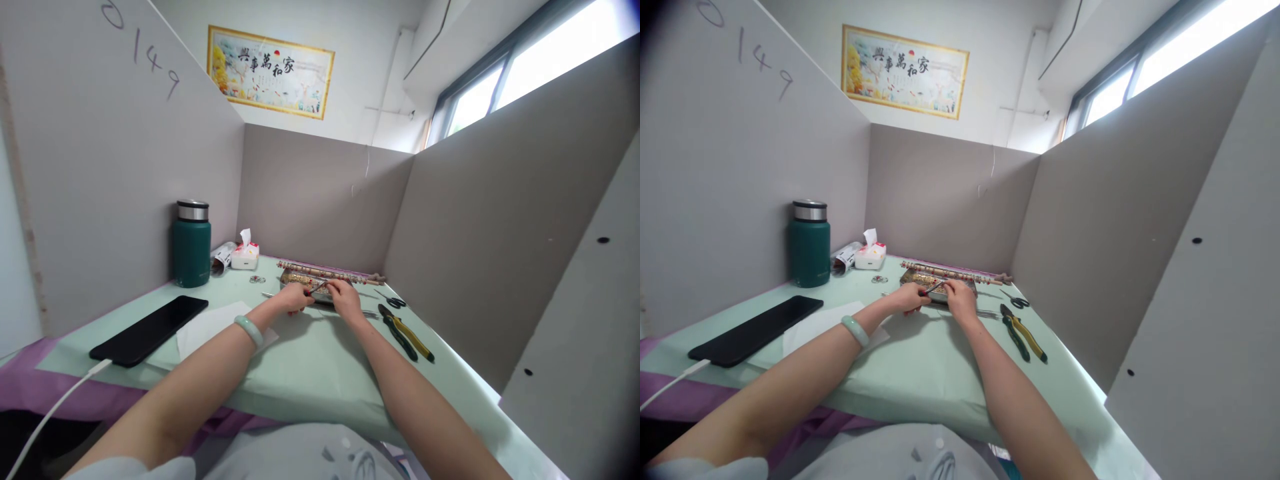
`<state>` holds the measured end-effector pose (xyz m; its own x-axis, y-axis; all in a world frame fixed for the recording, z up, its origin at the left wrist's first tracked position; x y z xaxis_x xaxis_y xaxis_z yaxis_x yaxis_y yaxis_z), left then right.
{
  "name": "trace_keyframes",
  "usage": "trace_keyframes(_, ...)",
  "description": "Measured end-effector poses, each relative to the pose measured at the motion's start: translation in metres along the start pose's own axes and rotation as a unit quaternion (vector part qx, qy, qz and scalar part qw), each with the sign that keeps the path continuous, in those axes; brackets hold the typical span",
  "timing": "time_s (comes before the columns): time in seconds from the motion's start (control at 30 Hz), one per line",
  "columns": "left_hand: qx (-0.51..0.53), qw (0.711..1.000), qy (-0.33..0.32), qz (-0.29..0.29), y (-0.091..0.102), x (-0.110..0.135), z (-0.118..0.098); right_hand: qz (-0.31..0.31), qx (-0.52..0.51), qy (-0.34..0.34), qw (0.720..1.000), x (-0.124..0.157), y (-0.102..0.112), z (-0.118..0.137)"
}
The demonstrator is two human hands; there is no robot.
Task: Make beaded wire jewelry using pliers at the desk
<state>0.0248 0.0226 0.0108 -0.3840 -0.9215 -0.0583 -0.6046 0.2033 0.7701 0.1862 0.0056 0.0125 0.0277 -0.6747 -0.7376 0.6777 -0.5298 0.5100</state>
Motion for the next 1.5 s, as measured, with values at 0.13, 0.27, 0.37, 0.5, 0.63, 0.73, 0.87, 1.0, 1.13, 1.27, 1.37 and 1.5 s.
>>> trace_keyframes(0.13,0.024,0.999,0.009,0.023,0.0,0.001,0.001,0.014,0.004,0.001,1.0,-0.001,0.0,0.0)
trace_keyframes(0.27,0.056,0.997,0.01,0.054,-0.002,-0.001,0.003,0.043,-0.002,-0.008,0.999,-0.002,-0.002,-0.003)
trace_keyframes(0.37,0.073,0.995,0.002,0.072,-0.002,-0.003,0.006,0.055,-0.016,-0.014,0.998,-0.002,-0.002,-0.005)
trace_keyframes(0.5,0.081,0.992,-0.01,0.094,-0.001,-0.005,0.008,0.065,-0.032,-0.012,0.997,-0.003,-0.001,-0.004)
trace_keyframes(0.63,0.098,0.988,-0.015,0.121,0.0,-0.004,0.008,0.071,-0.03,-0.02,0.997,-0.005,0.001,-0.004)
trace_keyframes(0.73,0.107,0.985,-0.01,0.132,0.0,-0.002,0.007,0.074,-0.029,-0.023,0.997,-0.005,0.002,-0.004)
trace_keyframes(0.87,0.119,0.983,-0.001,0.138,0.001,-0.002,0.007,0.069,-0.03,-0.029,0.997,-0.005,0.001,-0.006)
trace_keyframes(1.0,0.137,0.982,0.007,0.132,0.003,-0.002,0.008,0.049,-0.033,-0.058,0.997,-0.005,0.002,-0.012)
trace_keyframes(1.13,0.13,0.984,0.01,0.125,0.004,-0.001,0.008,0.055,-0.041,-0.053,0.996,-0.005,0.001,-0.012)
trace_keyframes(1.27,0.127,0.985,0.005,0.121,0.005,0.0,0.006,0.067,-0.046,-0.04,0.996,-0.005,0.001,-0.008)
trace_keyframes(1.37,0.121,0.985,0.006,0.122,0.004,0.0,0.006,0.076,-0.05,-0.035,0.995,-0.005,0.001,-0.004)
trace_keyframes(1.5,0.122,0.986,0.001,0.117,0.004,-0.002,0.007,0.078,-0.063,-0.029,0.994,-0.004,0.001,-0.003)
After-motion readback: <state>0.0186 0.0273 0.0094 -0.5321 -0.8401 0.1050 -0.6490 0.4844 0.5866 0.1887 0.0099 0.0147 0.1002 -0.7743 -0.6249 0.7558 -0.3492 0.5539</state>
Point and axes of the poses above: each hand's wrist, its own x-axis away from the middle knuckle, its own y-axis out of the back of the hand, z = x × y, the point moved 4 cm from there along -x, towards the middle knuckle, and after that the axes turned 5 degrees about y, right-handed, at the moved point
